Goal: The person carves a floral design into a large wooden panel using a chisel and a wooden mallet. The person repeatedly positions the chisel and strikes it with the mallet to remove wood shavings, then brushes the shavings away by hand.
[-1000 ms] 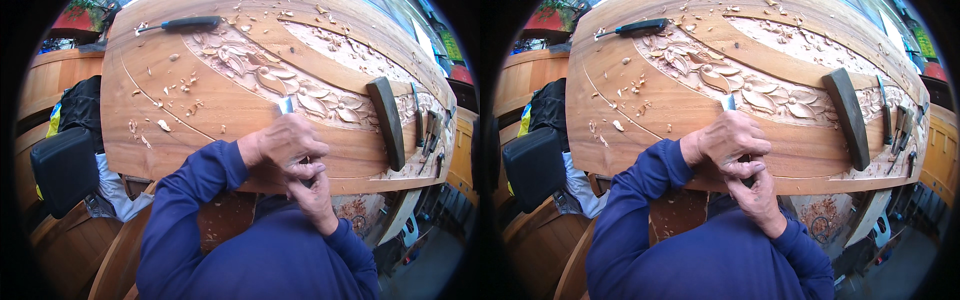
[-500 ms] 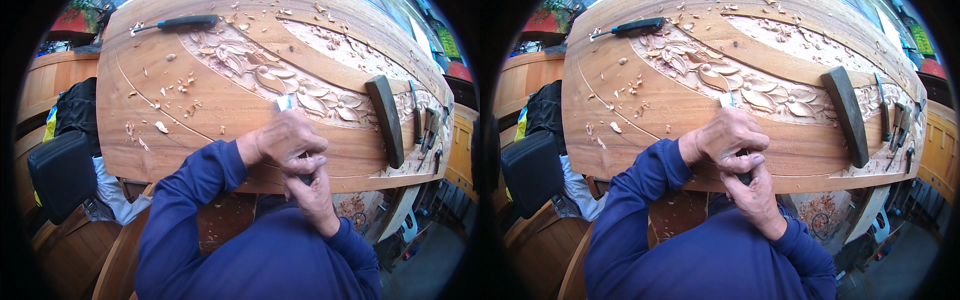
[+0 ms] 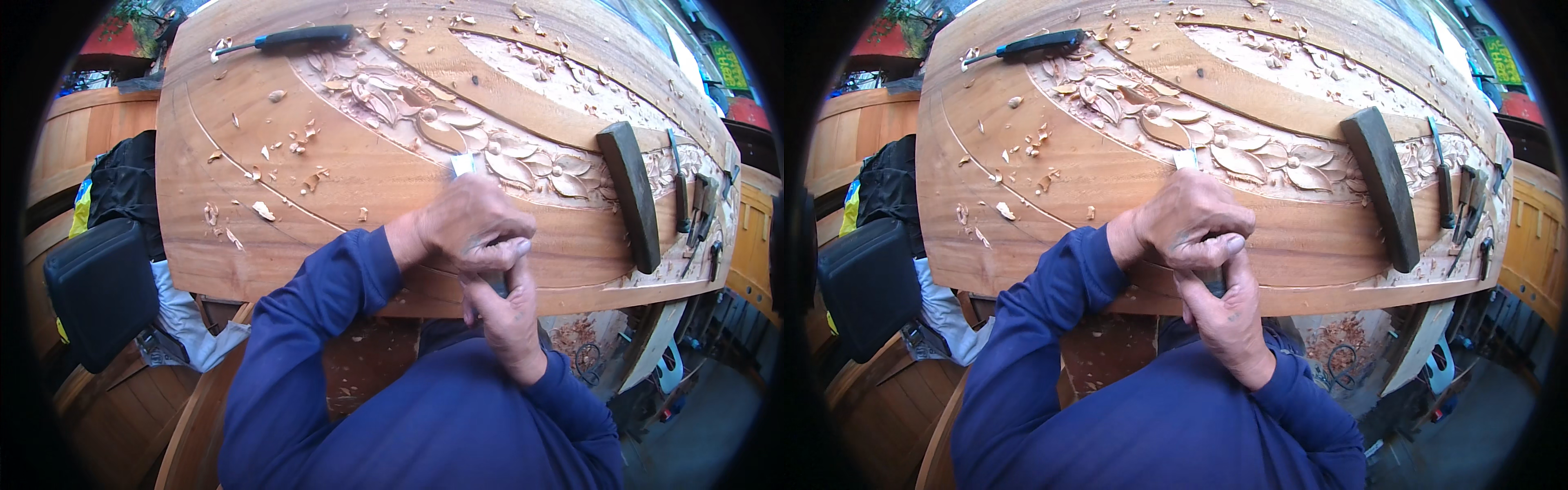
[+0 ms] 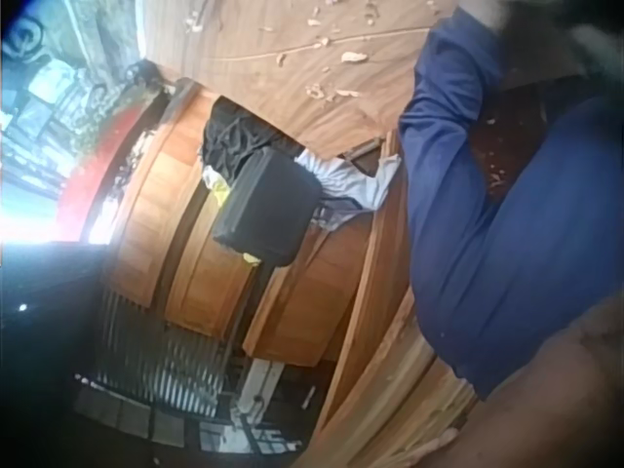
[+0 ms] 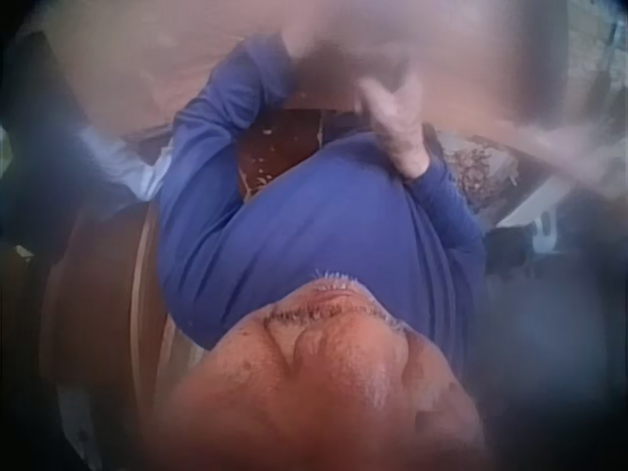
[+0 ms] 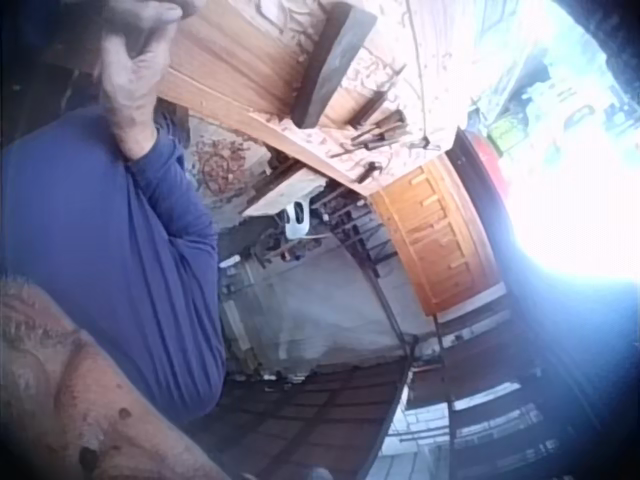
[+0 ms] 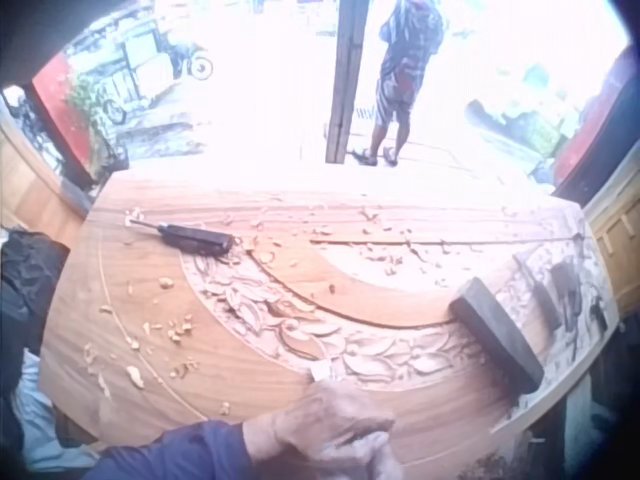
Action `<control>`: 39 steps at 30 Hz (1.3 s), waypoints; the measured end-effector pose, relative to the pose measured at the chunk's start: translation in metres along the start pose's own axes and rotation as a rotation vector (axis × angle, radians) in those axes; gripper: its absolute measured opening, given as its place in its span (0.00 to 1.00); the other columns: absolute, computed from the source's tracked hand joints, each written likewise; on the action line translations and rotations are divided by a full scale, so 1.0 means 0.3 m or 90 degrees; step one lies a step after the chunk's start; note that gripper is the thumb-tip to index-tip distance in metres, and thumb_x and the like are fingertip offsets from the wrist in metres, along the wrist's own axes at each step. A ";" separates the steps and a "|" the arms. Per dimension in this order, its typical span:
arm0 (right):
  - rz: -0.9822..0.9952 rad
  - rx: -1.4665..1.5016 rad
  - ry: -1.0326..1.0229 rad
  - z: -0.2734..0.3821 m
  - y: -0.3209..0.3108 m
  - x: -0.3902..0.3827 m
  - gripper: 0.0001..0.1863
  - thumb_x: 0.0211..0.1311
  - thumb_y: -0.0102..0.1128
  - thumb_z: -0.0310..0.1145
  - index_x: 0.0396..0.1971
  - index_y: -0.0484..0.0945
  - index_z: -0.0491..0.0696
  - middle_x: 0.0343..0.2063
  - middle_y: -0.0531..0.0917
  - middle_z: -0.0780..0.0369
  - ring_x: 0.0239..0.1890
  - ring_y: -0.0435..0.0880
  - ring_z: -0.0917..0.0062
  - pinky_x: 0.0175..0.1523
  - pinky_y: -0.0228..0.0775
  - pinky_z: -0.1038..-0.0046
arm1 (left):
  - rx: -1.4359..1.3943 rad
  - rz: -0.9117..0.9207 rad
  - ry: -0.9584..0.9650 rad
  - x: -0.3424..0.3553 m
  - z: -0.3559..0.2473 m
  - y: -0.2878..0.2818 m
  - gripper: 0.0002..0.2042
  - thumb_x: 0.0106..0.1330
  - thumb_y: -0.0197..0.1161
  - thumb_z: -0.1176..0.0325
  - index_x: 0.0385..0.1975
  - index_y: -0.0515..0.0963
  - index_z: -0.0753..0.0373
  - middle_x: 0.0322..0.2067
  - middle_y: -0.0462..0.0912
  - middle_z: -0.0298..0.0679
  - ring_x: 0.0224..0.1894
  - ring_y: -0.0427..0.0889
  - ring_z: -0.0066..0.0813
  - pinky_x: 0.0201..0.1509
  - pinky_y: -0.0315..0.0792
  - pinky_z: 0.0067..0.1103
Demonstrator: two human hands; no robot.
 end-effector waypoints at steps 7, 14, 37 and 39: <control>-0.103 -0.211 -0.265 -0.012 -0.067 -0.113 0.28 0.69 0.66 0.38 0.63 0.73 0.39 0.57 0.75 0.52 0.59 0.75 0.74 0.66 0.66 0.70 | 0.006 -0.021 0.023 -0.001 0.018 0.005 0.17 0.72 0.60 0.54 0.22 0.77 0.55 0.13 0.71 0.44 0.17 0.77 0.47 0.23 0.68 0.39; -0.176 -0.076 -0.345 -0.023 -0.057 0.073 0.19 0.82 0.34 0.43 0.37 0.69 0.46 0.38 0.70 0.63 0.42 0.70 0.77 0.54 0.63 0.72 | -0.005 -0.028 -0.001 -0.001 0.029 0.006 0.18 0.75 0.56 0.59 0.20 0.73 0.57 0.16 0.71 0.45 0.22 0.77 0.49 0.27 0.68 0.38; -0.221 0.075 -0.432 -0.012 -0.124 0.136 0.15 0.74 0.40 0.39 0.33 0.69 0.44 0.33 0.69 0.61 0.39 0.67 0.74 0.50 0.60 0.70 | 0.118 -0.067 -0.037 0.034 0.046 -0.002 0.15 0.78 0.55 0.59 0.28 0.78 0.58 0.19 0.73 0.42 0.23 0.79 0.44 0.27 0.69 0.35; -0.261 -0.019 -0.462 -0.030 -0.183 0.087 0.15 0.75 0.40 0.39 0.33 0.68 0.44 0.32 0.68 0.61 0.39 0.67 0.75 0.50 0.60 0.71 | 0.072 -0.070 -0.052 0.029 0.043 0.000 0.15 0.78 0.56 0.59 0.28 0.78 0.58 0.21 0.74 0.42 0.23 0.79 0.44 0.28 0.70 0.36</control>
Point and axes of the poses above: each hand's wrist, its own x-axis towards the middle knuckle, its own y-axis out of the palm, z = x × y, the point moved 1 cm from there along x, towards the middle knuckle
